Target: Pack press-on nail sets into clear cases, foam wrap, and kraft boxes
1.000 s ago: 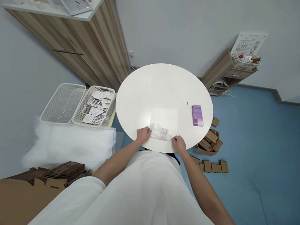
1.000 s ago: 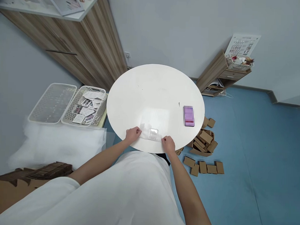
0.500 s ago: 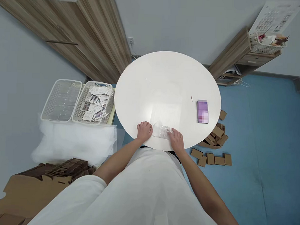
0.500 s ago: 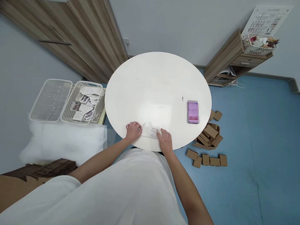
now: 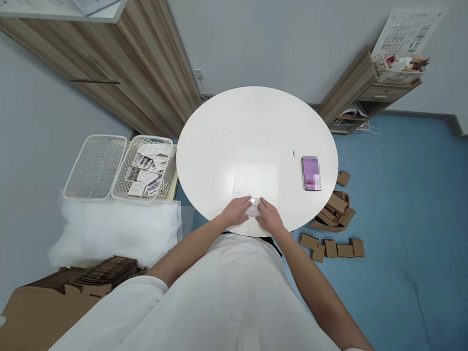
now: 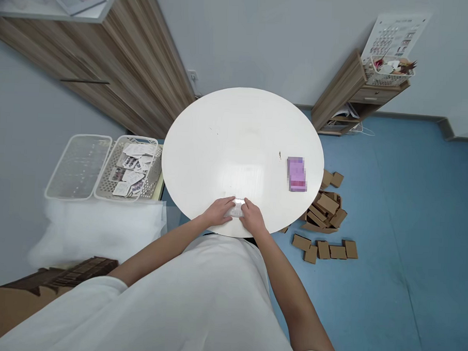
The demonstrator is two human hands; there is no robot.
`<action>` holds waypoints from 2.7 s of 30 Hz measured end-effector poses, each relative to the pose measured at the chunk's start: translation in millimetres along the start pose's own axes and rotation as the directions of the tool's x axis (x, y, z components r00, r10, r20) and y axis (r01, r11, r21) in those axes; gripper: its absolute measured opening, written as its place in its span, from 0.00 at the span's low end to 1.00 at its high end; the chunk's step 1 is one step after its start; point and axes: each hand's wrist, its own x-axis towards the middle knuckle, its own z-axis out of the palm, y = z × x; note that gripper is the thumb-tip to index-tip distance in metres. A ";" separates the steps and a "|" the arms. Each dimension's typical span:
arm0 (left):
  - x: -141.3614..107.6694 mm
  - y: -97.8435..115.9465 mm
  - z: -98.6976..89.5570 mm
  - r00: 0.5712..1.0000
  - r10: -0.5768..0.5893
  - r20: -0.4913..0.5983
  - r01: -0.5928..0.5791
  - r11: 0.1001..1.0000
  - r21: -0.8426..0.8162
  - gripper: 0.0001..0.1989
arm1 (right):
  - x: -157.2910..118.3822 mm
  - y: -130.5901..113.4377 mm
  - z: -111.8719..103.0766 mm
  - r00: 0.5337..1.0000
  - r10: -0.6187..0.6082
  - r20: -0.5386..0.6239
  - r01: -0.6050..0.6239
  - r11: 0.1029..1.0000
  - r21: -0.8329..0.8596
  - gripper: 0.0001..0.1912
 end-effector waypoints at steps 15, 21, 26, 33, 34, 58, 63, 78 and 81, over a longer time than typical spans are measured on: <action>-14.4 9.5 -10.3 0.984 -0.163 0.070 0.173 0.968 -0.181 0.14 | -21.5 -23.6 -35.0 0.986 0.117 0.122 -0.151 0.932 0.329 0.10; -6.2 -12.6 -18.9 0.963 -0.245 0.114 0.270 0.878 -0.395 0.14 | -0.1 -14.6 -42.6 0.959 0.250 0.132 -0.278 0.924 0.265 0.15; -1.3 -26.1 -12.4 0.877 -0.471 0.097 0.448 0.726 -0.522 0.11 | 11.0 -9.4 -38.3 0.916 0.379 0.131 -0.400 0.886 0.233 0.17; 0.1 -35.6 -5.2 0.785 -0.613 0.094 0.576 0.664 -0.477 0.09 | 11.8 10.3 -23.3 0.913 0.404 0.051 -0.402 0.872 0.278 0.18; -0.5 -36.0 -4.6 0.779 -0.621 0.091 0.583 0.662 -0.472 0.09 | 10.2 13.6 -20.8 0.908 0.417 0.035 -0.409 0.869 0.277 0.18; 4.1 -0.6 -9.9 0.991 -0.106 0.084 0.112 0.991 -0.071 0.28 | -2.9 -11.1 -24.6 0.983 0.065 0.174 -0.078 0.995 0.070 0.23; 1.9 -2.5 -19.3 0.986 -0.103 0.129 0.124 0.978 -0.166 0.25 | -6.7 -11.1 -35.9 0.983 0.079 0.165 -0.099 0.988 0.117 0.18; 9.9 -40.9 -22.0 0.873 -0.485 0.043 0.479 0.840 -0.255 0.12 | 28.4 22.6 -39.8 0.900 0.430 -0.066 -0.364 0.827 0.429 0.16; 9.8 -39.6 -21.7 0.824 -0.559 -0.089 0.529 0.816 -0.231 0.17 | 29.5 29.7 -31.8 0.853 0.499 -0.151 -0.400 0.813 0.423 0.21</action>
